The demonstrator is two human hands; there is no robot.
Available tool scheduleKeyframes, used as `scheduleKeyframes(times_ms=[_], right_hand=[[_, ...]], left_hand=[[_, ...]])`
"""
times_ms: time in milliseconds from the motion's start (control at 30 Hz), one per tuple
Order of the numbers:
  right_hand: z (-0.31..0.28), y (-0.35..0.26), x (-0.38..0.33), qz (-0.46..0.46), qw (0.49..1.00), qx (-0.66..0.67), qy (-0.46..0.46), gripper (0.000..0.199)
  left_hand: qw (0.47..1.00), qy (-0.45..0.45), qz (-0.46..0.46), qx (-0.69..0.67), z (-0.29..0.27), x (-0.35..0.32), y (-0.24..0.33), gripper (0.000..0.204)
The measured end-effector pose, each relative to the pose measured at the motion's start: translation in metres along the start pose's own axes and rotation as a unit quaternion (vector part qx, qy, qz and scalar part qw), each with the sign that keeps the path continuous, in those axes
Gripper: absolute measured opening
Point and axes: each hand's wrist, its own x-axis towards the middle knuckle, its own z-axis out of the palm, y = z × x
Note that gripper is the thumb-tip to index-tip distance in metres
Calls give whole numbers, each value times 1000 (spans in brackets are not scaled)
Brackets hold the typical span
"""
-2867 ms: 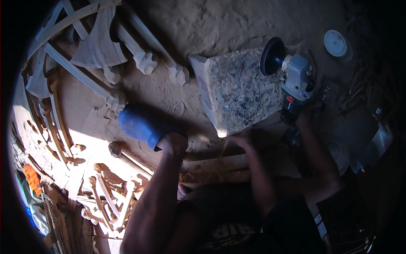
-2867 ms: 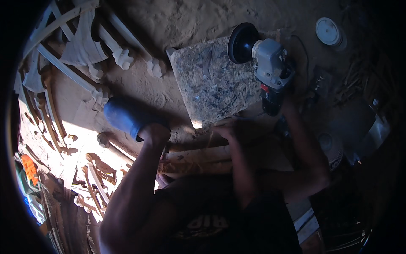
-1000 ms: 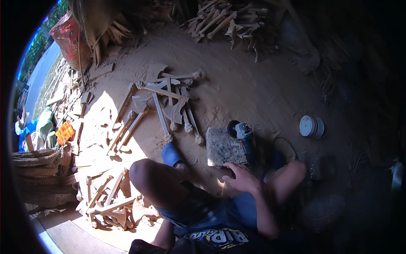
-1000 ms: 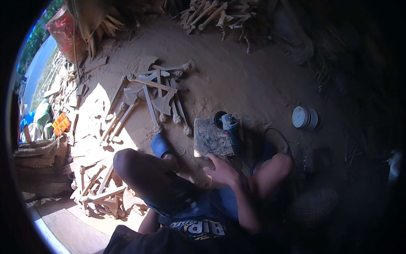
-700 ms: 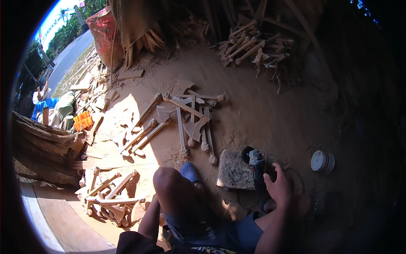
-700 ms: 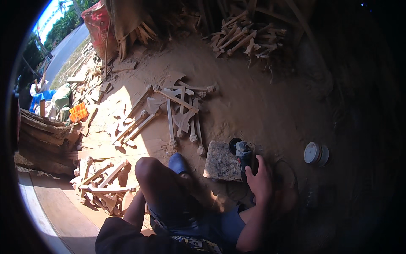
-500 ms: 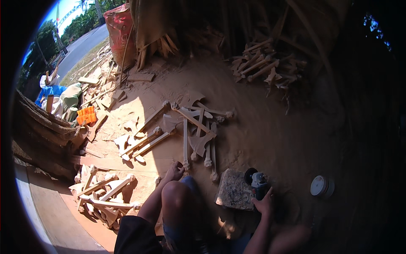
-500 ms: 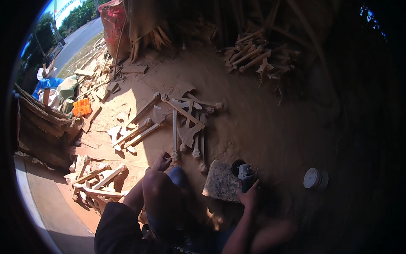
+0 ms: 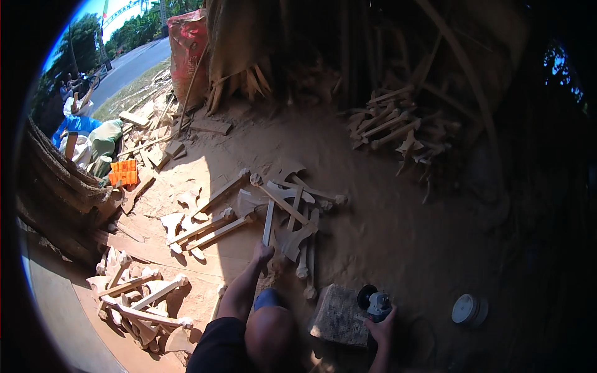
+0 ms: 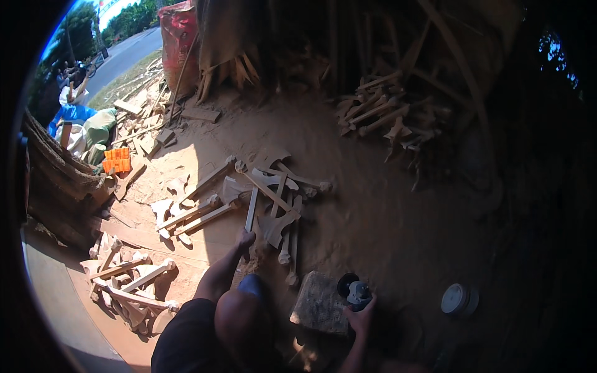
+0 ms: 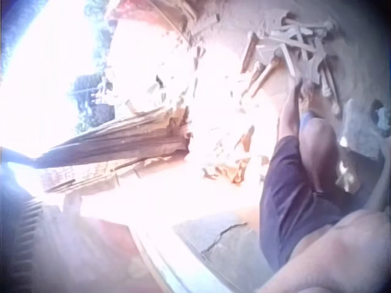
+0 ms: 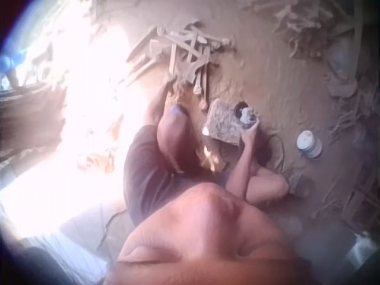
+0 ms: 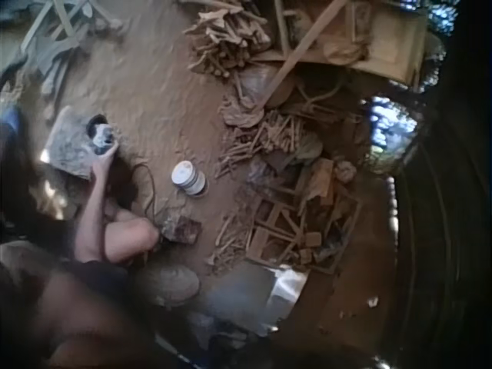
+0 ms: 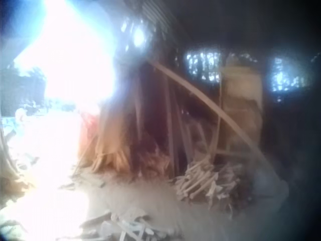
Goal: The person sands the head and handle of a wooden axe using a power sander, applies glue to the joint between the head and handle, and continues sanding the assembled wooden axe.
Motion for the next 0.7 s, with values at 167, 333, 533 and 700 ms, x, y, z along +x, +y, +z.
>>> scheduleKeyframes(times_ms=[167,333,533,700], right_hand=[[2,-21,-9,82,987,141,10,105],[-43,-17,-14,130,940,300,99,76],[-101,-79,-54,-15,925,300,231,66],[-173,-138,-107,-79,893,392,205,68]], left_hand=[[991,64,24,116,-112,-55,-31,45],[941,27,12,336,-209,-122,33,63],[949,49,125,285,-266,-112,104,59],[929,57,246,-269,-254,-104,177,23]])
